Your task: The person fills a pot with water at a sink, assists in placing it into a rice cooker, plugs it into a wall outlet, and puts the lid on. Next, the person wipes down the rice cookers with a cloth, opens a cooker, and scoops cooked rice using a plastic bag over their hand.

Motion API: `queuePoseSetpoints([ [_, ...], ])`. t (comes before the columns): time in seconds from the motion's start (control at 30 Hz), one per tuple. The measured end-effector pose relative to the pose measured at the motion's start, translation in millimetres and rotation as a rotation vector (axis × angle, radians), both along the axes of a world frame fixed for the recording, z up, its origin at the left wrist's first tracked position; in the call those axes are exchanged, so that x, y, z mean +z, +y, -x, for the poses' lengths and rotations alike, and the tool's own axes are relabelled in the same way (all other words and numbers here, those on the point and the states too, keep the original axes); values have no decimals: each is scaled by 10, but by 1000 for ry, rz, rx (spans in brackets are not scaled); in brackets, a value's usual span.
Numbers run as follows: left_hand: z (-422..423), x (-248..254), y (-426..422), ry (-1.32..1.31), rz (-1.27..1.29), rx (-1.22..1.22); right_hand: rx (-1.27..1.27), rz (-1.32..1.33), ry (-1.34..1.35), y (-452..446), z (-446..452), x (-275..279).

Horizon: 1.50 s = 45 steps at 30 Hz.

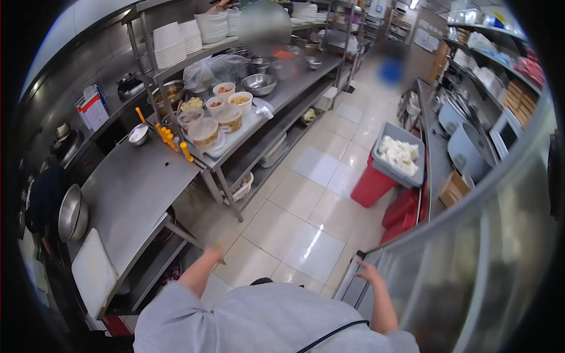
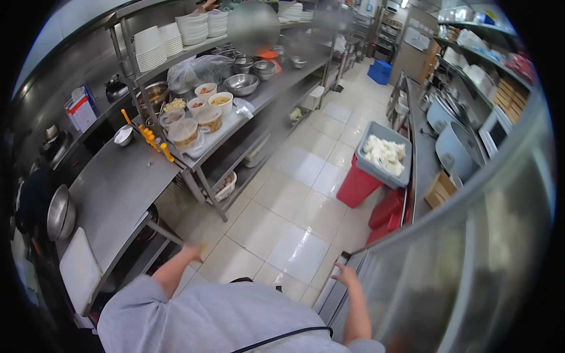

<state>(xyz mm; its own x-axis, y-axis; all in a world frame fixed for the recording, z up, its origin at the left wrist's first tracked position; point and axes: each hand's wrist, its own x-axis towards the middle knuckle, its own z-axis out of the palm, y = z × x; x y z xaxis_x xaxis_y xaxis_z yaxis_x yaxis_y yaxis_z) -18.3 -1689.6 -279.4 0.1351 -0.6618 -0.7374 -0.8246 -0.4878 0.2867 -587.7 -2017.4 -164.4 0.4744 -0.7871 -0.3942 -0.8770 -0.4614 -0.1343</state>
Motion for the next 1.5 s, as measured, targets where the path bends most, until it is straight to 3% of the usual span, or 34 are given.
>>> queuePoseSetpoints([
  [0.03, -174, -357, 383, 98, -173, 32, -200, -158, -414, -57, -224, 120],
  [0.07, 230, 434, 634, 111, -184, 758, -187, -171, -406, -299, -429, 84],
  [0.1, 237, 191, 972, 183, -244, 1194, -115, 34, -312, -565, -653, 63],
  [0.13, 290, 205, 1178, 65, -338, 1253, -38, 237, -214, -826, -827, 47],
  [0.17, 303, 215, 1249, 20, -435, 1192, -23, 225, -204, -1136, -983, 88],
  [0.27, 160, 424, 962, 74, -630, 540, -207, 99, -350, -1970, -1411, 306],
  [0.3, 73, 615, 575, 98, -541, 466, -280, 151, -321, -2205, -1505, 450],
  [0.37, -248, 890, -163, 267, 155, 369, -406, 214, -288, -2638, -1609, 587],
  [0.43, -905, -259, -1622, 47, -438, 635, -442, 397, -375, -2932, -1435, 642],
  [0.47, -1189, -486, -2343, -171, -195, 185, -531, 412, -357, -3077, -1337, 605],
  [0.5, -1324, -191, -3092, -142, 52, 184, -601, 460, -366, -3233, -1247, 505],
  [0.53, -1709, -689, -3807, -200, 168, -108, -671, 506, -369, -3298, -1120, 448],
  [0.57, -1688, -346, -4518, -137, 243, 55, -766, 514, -350, -3323, -974, 422],
  [0.6, -1512, 458, -5349, -68, 329, 213, -764, 466, -290, -3400, -851, 397],
  [0.67, -1451, 923, -6642, -92, 437, 178, -813, 433, -240, -3626, -738, 425],
  [0.7, -1416, 1116, -7218, -85, 450, 125, -825, 554, -284, -3738, -700, 487],
  [0.73, -1361, 1227, -7695, -89, 544, 115, -823, 670, -317, -3863, -640, 514],
  [0.8, -1203, 1382, -8288, -83, 641, 87, -971, 604, -318, -4339, -479, 639],
  [0.93, -1242, 1426, -8971, -122, 443, -104, -1137, 785, -202, -5397, -284, 737],
  [1.07, -2097, 1230, -9494, -269, 382, -150, -1226, 855, 69, -6414, -93, 770],
  [1.17, -2643, 1495, -10170, -317, 358, 28, -1417, 654, 235, -7029, 85, 838],
  [1.23, -2837, 1691, -10947, -319, 400, -9, -1521, 317, 113, -7219, 157, 810],
  [1.27, -2870, 1756, -11439, -318, 464, -92, -1568, 298, 112, -7236, 139, 667],
  [1.33, -2565, 1895, -12563, -281, 605, -278, -1431, 305, 368, -7352, 252, 532],
  [1.43, -1462, 2064, -14360, -98, 720, -679, -1481, 260, 366, -7370, 226, 620],
  [1.47, -813, 2328, -14676, -57, 975, -799, -1500, 260, 374, -7389, 209, 620],
  [1.5, -263, 2354, -15132, 17, 985, -876, -1566, 290, 360, -7388, 182, 601],
])
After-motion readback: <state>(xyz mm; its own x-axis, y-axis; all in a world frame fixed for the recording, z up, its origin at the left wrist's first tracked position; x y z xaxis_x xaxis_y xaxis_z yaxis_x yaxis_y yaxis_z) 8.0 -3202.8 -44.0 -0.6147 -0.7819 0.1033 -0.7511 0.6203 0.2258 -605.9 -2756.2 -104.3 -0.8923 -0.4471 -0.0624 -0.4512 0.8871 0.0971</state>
